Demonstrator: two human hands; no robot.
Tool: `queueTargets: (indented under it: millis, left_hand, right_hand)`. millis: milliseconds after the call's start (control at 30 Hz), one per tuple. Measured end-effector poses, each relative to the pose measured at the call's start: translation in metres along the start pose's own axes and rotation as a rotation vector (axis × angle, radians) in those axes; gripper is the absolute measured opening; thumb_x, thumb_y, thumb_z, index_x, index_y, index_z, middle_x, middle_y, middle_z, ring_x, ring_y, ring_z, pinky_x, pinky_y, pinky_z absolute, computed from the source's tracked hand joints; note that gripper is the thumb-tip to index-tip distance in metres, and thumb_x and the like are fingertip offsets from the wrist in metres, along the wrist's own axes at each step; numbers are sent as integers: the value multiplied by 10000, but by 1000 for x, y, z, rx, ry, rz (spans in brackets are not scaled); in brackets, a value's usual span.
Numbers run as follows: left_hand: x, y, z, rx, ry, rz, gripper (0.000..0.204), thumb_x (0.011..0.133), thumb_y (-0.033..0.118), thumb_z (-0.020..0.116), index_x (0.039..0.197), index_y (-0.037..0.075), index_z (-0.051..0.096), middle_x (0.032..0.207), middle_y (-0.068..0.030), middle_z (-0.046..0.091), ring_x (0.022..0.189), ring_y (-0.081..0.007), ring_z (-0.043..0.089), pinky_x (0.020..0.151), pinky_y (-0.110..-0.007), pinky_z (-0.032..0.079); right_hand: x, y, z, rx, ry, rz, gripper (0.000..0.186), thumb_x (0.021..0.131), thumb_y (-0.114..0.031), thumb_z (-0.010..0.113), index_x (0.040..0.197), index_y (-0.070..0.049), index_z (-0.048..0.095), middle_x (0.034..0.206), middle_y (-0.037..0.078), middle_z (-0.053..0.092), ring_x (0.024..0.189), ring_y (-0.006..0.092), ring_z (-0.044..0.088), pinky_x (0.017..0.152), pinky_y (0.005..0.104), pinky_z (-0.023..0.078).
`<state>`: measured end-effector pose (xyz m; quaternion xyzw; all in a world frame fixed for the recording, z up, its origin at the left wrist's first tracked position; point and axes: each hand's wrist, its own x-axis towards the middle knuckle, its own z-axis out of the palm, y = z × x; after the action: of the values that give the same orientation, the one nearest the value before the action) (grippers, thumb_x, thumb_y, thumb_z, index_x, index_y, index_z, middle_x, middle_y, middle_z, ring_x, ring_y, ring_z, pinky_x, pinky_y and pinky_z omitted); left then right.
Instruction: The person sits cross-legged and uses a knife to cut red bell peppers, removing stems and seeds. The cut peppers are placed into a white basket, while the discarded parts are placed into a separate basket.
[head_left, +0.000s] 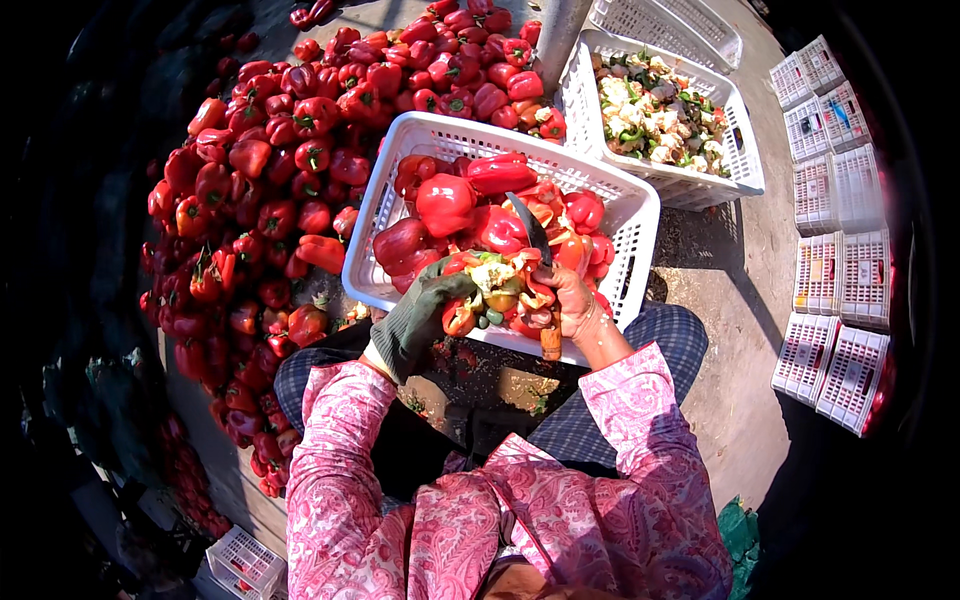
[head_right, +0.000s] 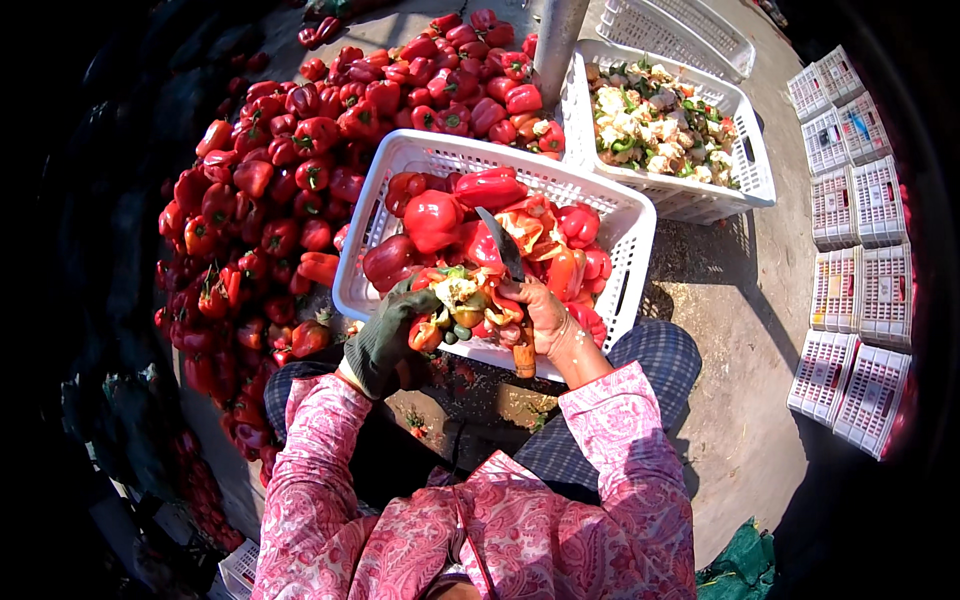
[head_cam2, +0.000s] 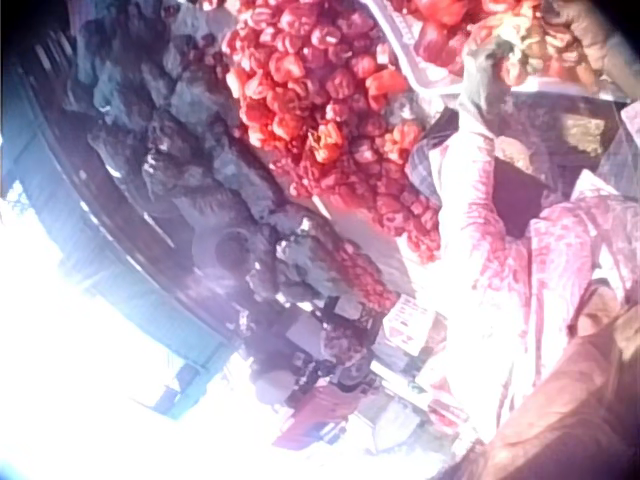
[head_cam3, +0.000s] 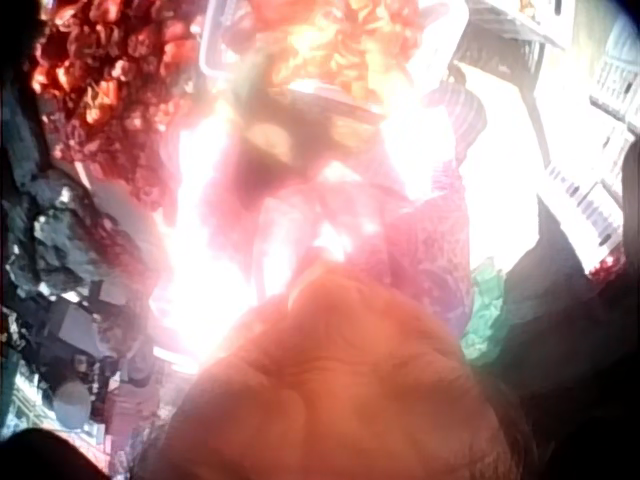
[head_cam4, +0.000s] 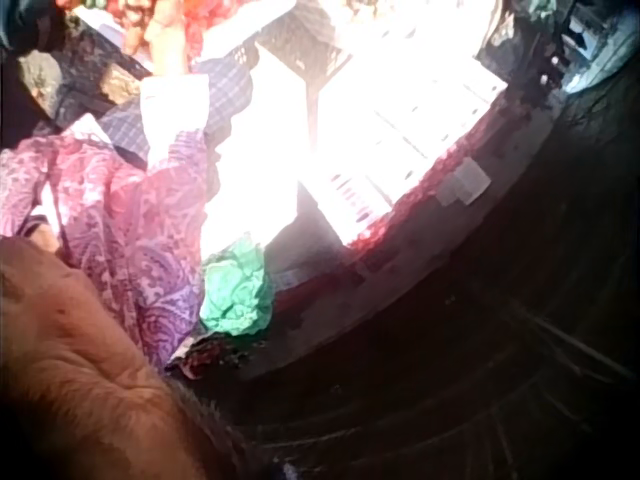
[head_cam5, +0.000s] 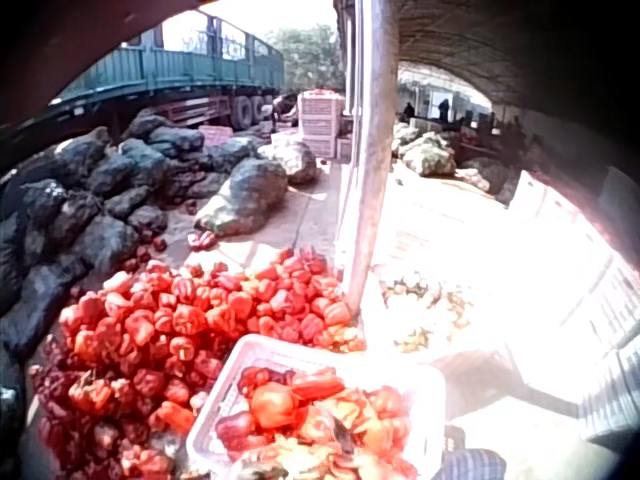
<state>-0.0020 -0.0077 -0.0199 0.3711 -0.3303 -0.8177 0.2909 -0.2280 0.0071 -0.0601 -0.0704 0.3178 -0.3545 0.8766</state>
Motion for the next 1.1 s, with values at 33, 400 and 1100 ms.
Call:
queueTargets:
  millis: [33,400,1100]
  left_hand:
    - [1,-5,-1,-82,16,-39,368,887,156,490,1205,-22,539,939,-68,635,746,-135,618,671,-276,515]
    - [23,-20,-6,552,311,198,513,784,-40,574,1292,-8,510,1041,-44,641,763,-65,575,689,-231,501]
    - [18,3,4,203,196,234,332,854,84,599,1175,0,587,961,-44,650,753,-98,604,697,-225,516]
  right_hand:
    - [6,0,-3,-89,121,-42,197,870,-208,624,996,-57,611,639,31,572,418,100,484,381,241,414]
    - [1,8,22,-1428,215,-743,636,699,-267,806,1255,-83,559,1091,144,652,905,256,660,800,353,521]
    - [12,5,3,60,231,-475,244,799,-182,715,974,-35,627,874,27,646,742,149,660,673,293,579]
